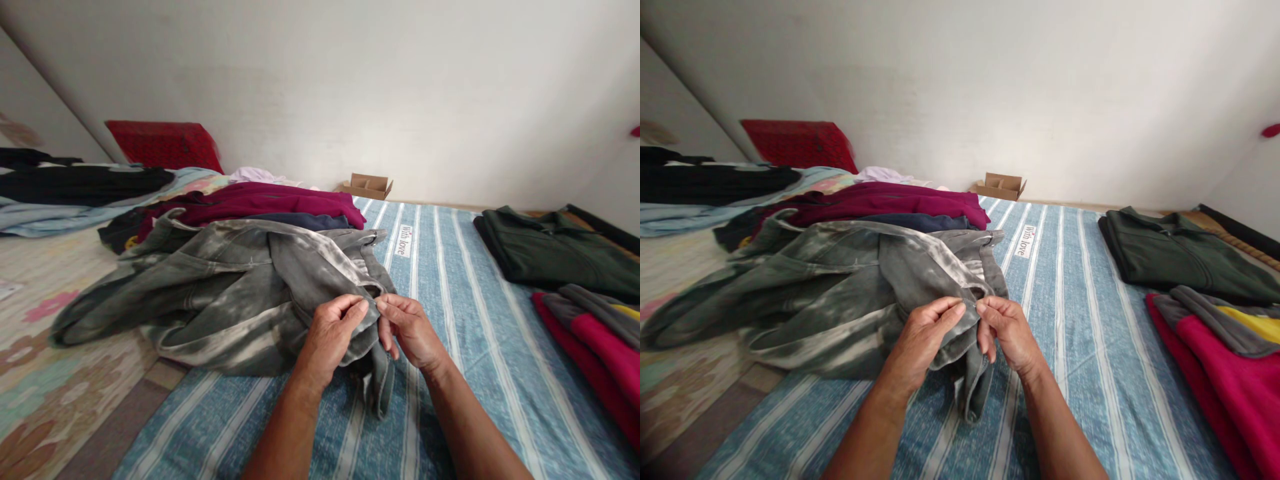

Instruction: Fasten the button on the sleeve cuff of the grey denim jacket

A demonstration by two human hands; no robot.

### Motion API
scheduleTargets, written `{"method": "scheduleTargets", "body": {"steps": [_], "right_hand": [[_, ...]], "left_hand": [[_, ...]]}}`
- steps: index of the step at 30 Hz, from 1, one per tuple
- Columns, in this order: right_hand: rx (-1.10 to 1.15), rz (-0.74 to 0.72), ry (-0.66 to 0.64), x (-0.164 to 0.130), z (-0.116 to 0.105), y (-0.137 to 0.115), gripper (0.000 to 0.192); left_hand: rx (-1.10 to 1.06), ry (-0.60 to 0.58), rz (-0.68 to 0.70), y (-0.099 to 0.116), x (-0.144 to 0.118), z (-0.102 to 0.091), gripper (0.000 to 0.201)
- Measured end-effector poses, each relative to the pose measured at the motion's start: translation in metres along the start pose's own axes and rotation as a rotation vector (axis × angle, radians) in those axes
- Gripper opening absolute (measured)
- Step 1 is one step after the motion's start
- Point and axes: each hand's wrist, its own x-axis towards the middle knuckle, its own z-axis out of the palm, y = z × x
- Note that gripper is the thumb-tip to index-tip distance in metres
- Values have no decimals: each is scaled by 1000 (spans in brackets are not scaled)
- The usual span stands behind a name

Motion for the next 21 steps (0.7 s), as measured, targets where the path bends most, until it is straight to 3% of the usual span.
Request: {"method": "scheduleTargets", "body": {"steps": [11,21], "right_hand": [[9,5,40,1,1,0,32],[14,17,42,1,0,1,34]], "left_hand": [[-159,6,-106,-1,1,1,29],[-173,-25,-148,-7,1,0,30]]}}
